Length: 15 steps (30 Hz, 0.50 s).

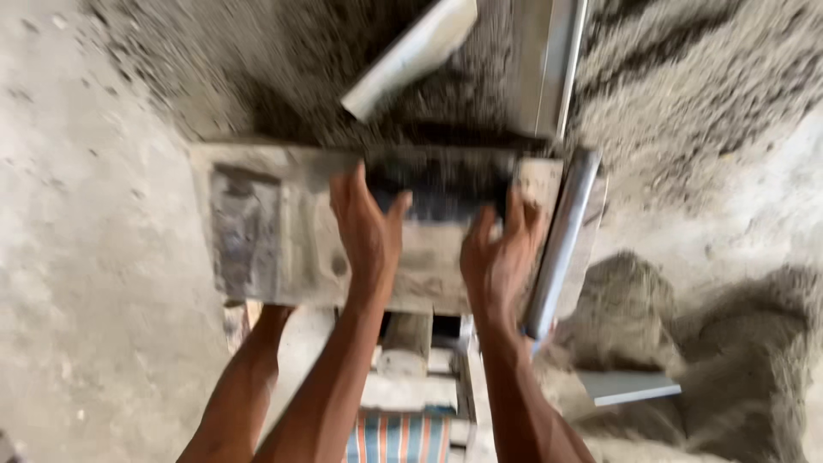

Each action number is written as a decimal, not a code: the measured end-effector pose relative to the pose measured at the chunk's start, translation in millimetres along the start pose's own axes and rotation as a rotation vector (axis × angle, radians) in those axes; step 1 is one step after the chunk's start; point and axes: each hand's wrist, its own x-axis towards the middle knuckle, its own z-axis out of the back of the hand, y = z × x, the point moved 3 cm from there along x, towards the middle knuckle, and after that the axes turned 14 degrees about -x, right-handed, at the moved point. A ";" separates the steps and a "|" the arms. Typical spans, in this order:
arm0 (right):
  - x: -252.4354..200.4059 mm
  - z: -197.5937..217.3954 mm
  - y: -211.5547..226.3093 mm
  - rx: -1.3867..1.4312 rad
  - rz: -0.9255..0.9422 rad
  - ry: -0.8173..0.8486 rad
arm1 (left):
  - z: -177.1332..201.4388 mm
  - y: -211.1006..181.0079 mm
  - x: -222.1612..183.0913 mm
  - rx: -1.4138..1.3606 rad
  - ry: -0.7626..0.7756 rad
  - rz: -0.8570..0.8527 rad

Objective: The person scoops concrete into a rectangular mold, levels the surface with a straight edge, and then flips the mold to release a finished brick. This process is repeated multiple times, with the person using a trowel to gather material and a straight edge to smooth the top of each brick before demolding.

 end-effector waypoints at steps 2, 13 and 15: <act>-37.1 2.0 -9.3 0.000 -0.041 0.015 | 22.9 -1.2 -25.1 -0.002 0.020 0.028; -81.8 1.1 -23.0 -0.111 0.100 -0.083 | 26.7 50.3 -66.8 0.086 0.071 -0.151; -96.1 23.0 -3.0 0.411 0.033 0.016 | 45.9 21.0 -85.2 -0.120 -0.030 -0.402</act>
